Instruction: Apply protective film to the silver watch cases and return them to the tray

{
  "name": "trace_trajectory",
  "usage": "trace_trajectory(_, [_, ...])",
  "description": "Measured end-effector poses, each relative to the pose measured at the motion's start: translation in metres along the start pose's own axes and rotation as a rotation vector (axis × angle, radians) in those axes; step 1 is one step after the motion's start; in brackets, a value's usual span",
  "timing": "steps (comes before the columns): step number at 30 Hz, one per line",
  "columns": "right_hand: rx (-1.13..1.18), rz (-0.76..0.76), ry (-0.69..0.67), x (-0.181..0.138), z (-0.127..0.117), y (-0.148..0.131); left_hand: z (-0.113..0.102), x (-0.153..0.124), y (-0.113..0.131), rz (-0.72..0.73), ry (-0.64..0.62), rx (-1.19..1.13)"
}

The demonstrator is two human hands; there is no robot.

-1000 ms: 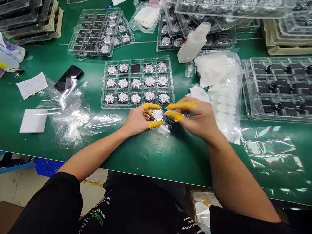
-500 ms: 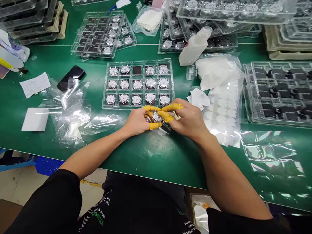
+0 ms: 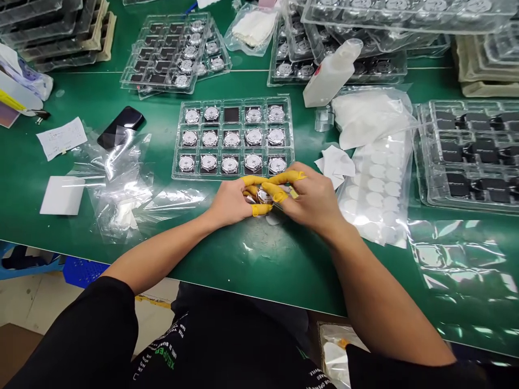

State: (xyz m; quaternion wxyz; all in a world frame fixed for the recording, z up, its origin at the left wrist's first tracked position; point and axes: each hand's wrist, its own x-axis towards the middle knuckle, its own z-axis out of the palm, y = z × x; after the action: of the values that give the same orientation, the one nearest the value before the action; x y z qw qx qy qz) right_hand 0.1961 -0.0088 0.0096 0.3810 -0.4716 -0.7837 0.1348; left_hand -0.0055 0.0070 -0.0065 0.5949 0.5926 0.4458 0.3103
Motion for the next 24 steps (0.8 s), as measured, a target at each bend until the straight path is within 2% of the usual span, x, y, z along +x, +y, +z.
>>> trace_trajectory(3, [0.065,-0.042,-0.083,0.0,0.003,-0.003,0.0,0.0,-0.001,0.015,0.002,0.005])
trace_trajectory(5, [0.09,-0.043,-0.088,0.001,0.007,-0.001,0.001,0.0,-0.003,0.035,0.002,0.015])
trace_trajectory(10, [-0.171,0.212,0.097,0.003,-0.003,0.024,0.002,0.0,-0.008,0.153,0.086,0.035])
trace_trajectory(12, [-0.183,0.26,0.028,0.001,-0.016,0.03,0.002,0.0,-0.011,0.294,0.106,0.072])
trace_trajectory(16, [0.081,0.257,-0.247,-0.001,-0.033,0.018,0.002,-0.001,-0.015,0.613,0.103,0.208])
trace_trajectory(20, [0.165,0.303,-0.253,0.003,-0.039,0.001,0.002,0.0,-0.017,0.7,0.133,0.255])
trace_trajectory(24, [0.161,0.273,-0.234,0.005,-0.038,0.0,0.001,0.001,-0.015,0.771,0.11,0.247])
